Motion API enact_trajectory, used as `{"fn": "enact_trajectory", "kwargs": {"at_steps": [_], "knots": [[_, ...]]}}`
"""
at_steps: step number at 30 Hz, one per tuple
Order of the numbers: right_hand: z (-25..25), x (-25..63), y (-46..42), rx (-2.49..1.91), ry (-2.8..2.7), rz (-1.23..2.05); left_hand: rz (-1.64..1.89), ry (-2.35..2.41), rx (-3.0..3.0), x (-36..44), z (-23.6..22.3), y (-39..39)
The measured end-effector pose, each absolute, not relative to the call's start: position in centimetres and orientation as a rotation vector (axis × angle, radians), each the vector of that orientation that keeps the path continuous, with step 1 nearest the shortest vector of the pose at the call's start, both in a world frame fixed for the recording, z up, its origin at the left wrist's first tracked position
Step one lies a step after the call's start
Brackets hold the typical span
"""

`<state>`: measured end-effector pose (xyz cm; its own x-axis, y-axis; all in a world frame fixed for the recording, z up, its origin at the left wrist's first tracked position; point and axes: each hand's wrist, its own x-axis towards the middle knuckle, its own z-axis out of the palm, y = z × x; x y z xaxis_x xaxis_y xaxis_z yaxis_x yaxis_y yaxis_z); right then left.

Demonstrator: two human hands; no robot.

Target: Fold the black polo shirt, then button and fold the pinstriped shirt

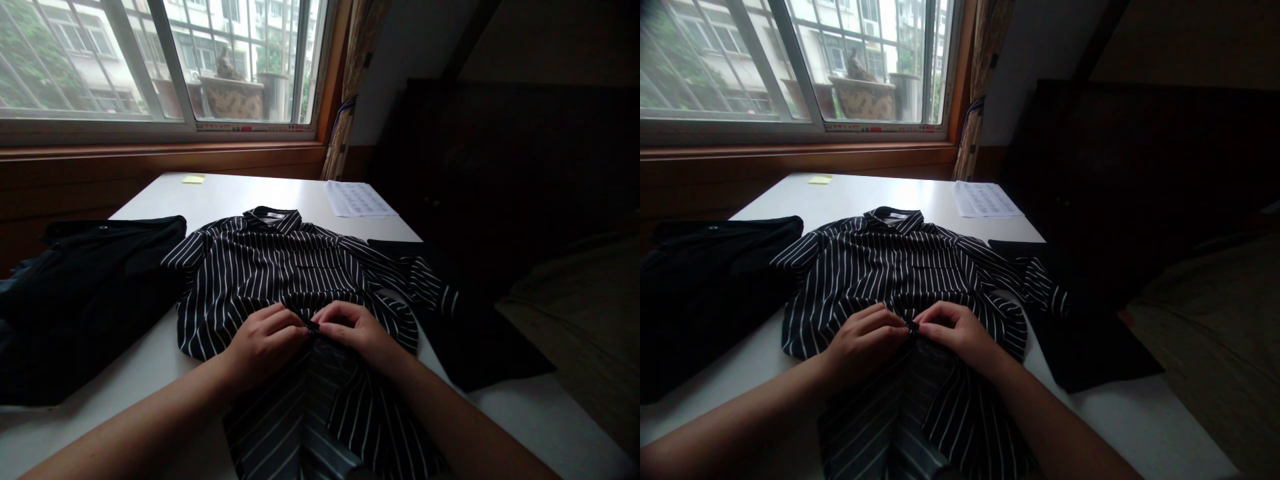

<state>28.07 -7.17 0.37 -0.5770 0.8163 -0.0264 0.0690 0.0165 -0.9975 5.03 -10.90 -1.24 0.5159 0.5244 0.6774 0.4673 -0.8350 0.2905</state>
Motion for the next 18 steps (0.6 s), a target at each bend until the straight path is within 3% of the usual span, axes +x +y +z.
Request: {"fn": "enact_trajectory", "kwargs": {"at_steps": [18], "knots": [[0.97,27.94,-7.27,-0.761,-1.88,1.538,1.212,0.921,2.741,5.19,-0.9,-11.09]]}}
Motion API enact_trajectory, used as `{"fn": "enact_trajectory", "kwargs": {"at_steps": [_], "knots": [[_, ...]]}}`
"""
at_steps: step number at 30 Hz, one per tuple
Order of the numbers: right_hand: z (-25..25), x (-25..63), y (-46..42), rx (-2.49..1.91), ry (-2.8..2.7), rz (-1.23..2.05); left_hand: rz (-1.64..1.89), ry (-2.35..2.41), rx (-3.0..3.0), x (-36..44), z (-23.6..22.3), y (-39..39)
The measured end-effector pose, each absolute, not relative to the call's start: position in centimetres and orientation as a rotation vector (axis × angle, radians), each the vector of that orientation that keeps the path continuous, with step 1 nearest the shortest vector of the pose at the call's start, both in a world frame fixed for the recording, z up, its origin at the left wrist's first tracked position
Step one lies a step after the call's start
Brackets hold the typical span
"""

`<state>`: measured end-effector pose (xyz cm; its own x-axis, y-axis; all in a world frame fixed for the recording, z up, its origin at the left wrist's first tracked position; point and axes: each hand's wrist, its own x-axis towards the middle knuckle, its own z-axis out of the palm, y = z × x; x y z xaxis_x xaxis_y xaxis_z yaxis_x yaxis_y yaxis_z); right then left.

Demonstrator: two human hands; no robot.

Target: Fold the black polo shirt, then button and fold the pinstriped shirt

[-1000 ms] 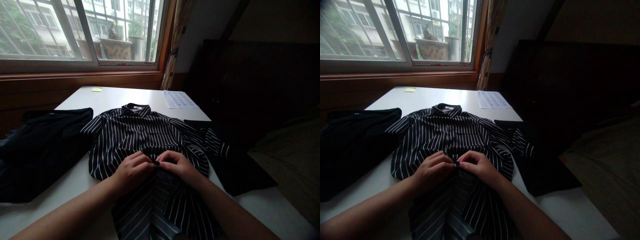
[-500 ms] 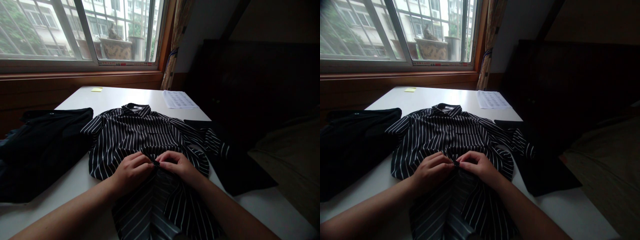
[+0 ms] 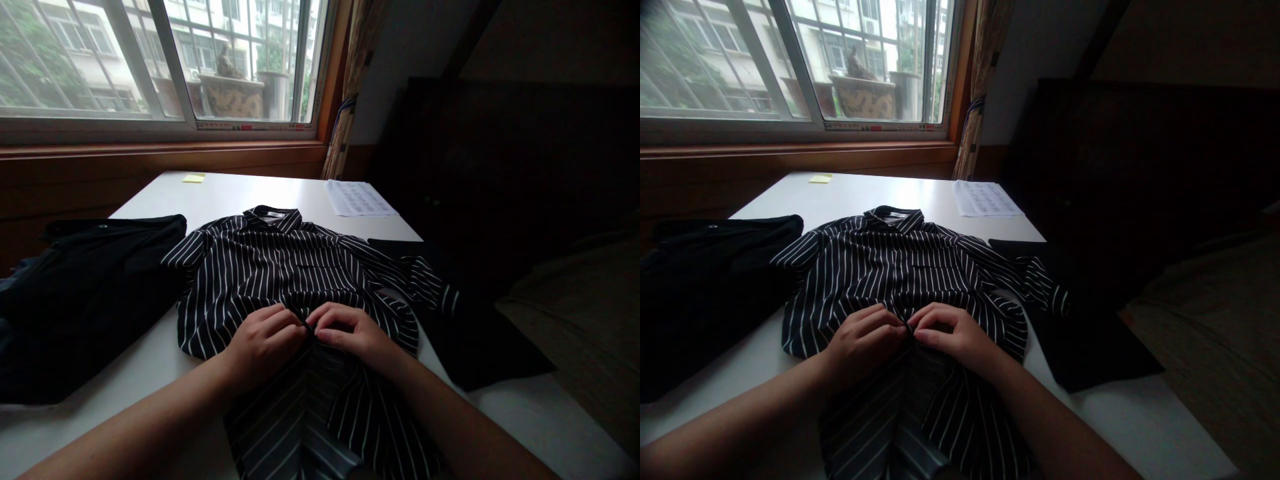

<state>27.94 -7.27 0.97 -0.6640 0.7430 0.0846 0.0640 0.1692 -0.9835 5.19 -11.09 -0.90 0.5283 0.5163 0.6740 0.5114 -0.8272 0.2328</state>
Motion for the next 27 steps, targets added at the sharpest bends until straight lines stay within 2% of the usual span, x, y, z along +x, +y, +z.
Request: {"fn": "enact_trajectory", "kwargs": {"at_steps": [9,13,27], "knots": [[0.96,27.84,-7.39,-0.745,-1.943,1.448,1.287,0.997,2.645,5.37,-1.5,-11.0],[0.95,27.82,-7.43,-0.74,-1.947,1.43,1.216,1.028,2.678,5.36,-1.48,-10.98],[0.53,27.77,-7.5,-0.775,-1.844,1.492,1.236,0.954,2.708,5.06,-1.55,-11.01]]}}
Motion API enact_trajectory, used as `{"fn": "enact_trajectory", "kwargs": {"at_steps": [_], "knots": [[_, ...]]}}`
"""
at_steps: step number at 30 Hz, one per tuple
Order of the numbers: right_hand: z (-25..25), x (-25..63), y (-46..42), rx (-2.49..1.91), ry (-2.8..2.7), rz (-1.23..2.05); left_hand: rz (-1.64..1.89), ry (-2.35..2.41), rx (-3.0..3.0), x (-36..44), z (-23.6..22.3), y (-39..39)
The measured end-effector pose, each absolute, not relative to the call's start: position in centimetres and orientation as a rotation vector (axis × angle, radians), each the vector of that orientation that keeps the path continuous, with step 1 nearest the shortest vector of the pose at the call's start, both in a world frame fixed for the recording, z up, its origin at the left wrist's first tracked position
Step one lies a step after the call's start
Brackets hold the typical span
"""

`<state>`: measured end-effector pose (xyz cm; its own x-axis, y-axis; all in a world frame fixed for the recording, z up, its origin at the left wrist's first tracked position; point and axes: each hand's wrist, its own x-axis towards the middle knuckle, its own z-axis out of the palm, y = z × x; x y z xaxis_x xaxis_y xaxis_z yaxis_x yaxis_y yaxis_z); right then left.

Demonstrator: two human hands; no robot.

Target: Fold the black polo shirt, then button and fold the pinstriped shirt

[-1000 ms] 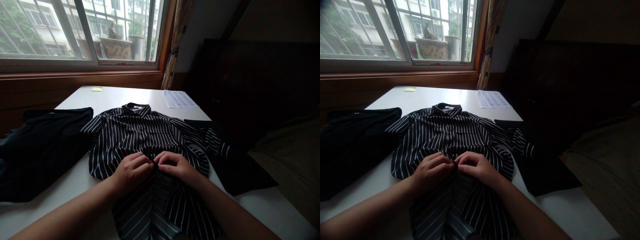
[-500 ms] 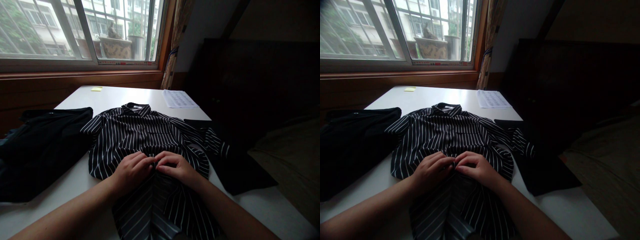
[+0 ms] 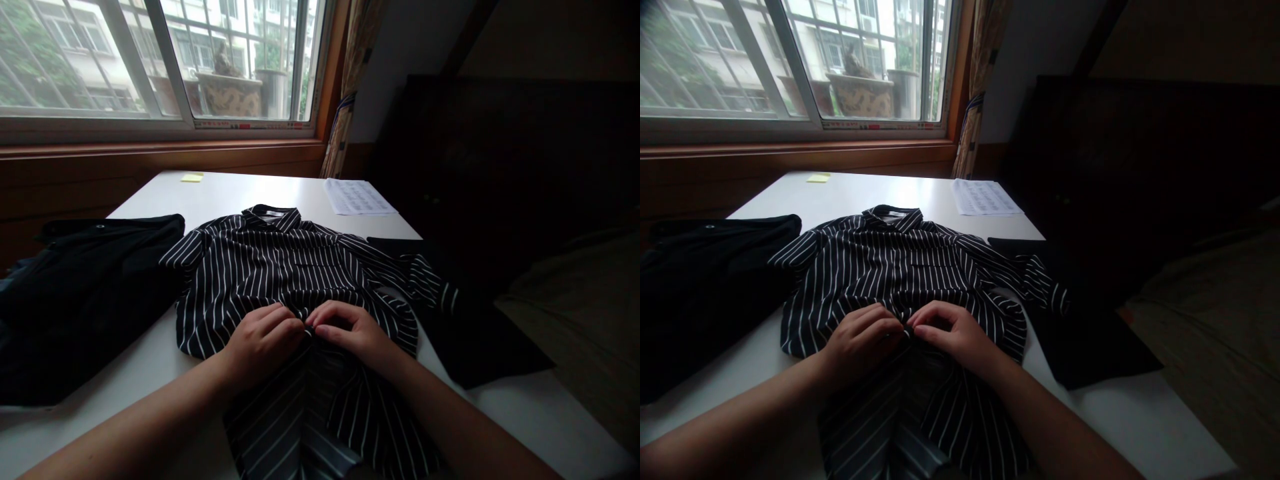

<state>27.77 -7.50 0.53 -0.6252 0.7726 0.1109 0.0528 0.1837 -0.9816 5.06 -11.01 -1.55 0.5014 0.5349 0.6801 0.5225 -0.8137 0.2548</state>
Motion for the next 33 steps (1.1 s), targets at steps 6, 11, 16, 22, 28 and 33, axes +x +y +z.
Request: {"fn": "enact_trajectory", "kwargs": {"at_steps": [6,11,16,22,28,33], "knots": [[0.22,27.64,-7.49,-0.844,-1.985,1.337,1.25,0.922,2.737,5.07,-1.35,-10.98],[0.29,27.45,-7.76,-0.867,-1.986,1.301,1.228,0.898,2.757,5.11,-1.04,-11.12],[-0.03,27.3,-7.88,-0.81,-1.949,1.255,1.289,0.891,2.783,5.21,-0.86,-11.32],[0.13,27.16,-8.09,-0.678,-1.964,1.11,1.3,0.953,2.783,5.2,-1.33,-11.22],[0.15,27.23,-8.22,-0.65,-2.024,1.012,1.245,0.863,2.674,5.15,-1.19,-10.99],[0.14,27.23,-8.17,-0.653,-2.045,0.966,1.256,0.846,2.656,5.1,-1.24,-11.02]]}}
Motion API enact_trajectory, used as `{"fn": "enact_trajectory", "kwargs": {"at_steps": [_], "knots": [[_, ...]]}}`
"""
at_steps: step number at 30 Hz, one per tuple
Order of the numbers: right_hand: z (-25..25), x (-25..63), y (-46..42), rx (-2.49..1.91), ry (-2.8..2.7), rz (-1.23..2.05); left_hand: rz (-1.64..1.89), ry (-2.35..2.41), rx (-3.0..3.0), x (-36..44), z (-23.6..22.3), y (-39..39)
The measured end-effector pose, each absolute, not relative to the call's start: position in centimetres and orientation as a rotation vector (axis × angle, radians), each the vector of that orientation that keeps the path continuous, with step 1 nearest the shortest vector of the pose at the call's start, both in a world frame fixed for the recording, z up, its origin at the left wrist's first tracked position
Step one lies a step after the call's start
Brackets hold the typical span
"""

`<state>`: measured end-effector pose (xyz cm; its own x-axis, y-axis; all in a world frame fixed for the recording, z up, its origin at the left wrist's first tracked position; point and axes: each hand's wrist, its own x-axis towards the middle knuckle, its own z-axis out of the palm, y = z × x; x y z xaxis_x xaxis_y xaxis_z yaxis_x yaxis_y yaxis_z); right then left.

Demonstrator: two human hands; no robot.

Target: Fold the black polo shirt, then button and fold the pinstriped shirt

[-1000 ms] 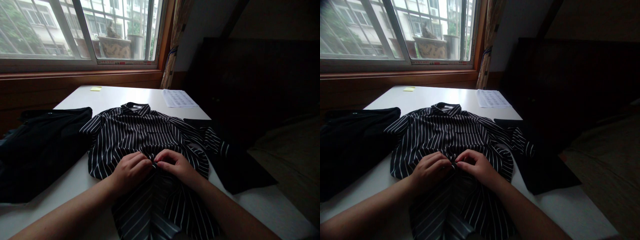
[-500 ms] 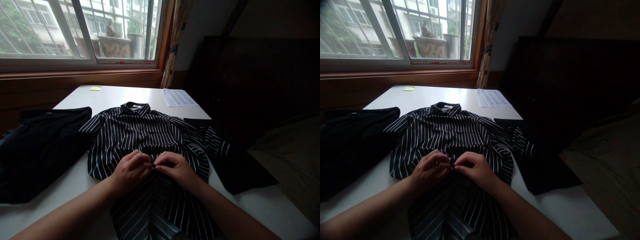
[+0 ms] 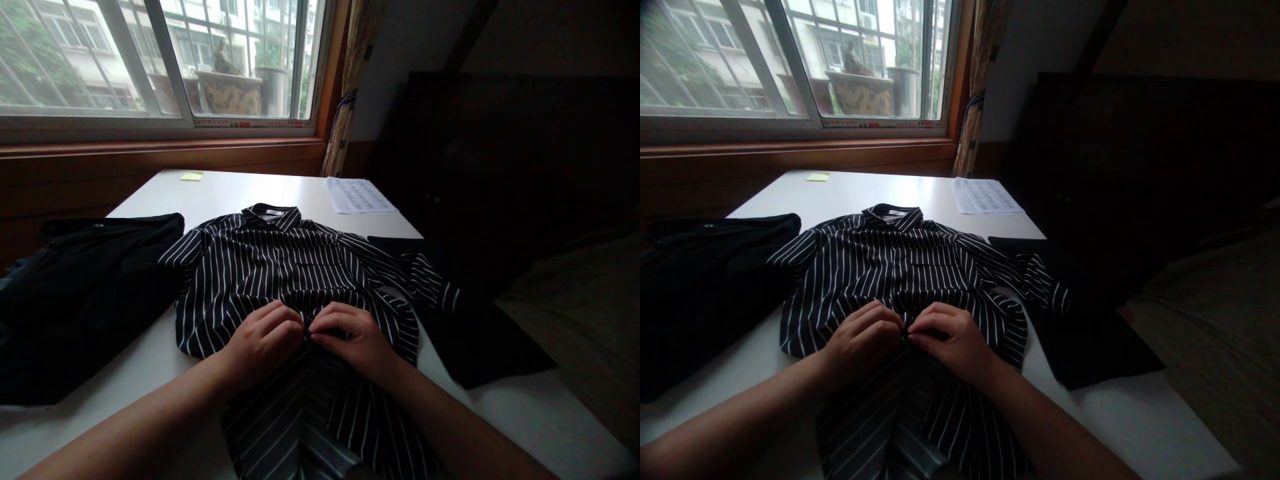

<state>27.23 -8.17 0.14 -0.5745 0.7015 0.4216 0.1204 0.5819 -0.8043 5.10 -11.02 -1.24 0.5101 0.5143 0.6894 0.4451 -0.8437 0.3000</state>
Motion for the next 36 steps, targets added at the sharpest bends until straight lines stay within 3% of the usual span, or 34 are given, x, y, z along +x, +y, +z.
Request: {"fn": "enact_trajectory", "kwargs": {"at_steps": [36], "knots": [[0.62,27.52,-8.38,-0.622,-2.093,0.879,1.296,0.807,2.677,4.73,-1.12,-10.92]]}}
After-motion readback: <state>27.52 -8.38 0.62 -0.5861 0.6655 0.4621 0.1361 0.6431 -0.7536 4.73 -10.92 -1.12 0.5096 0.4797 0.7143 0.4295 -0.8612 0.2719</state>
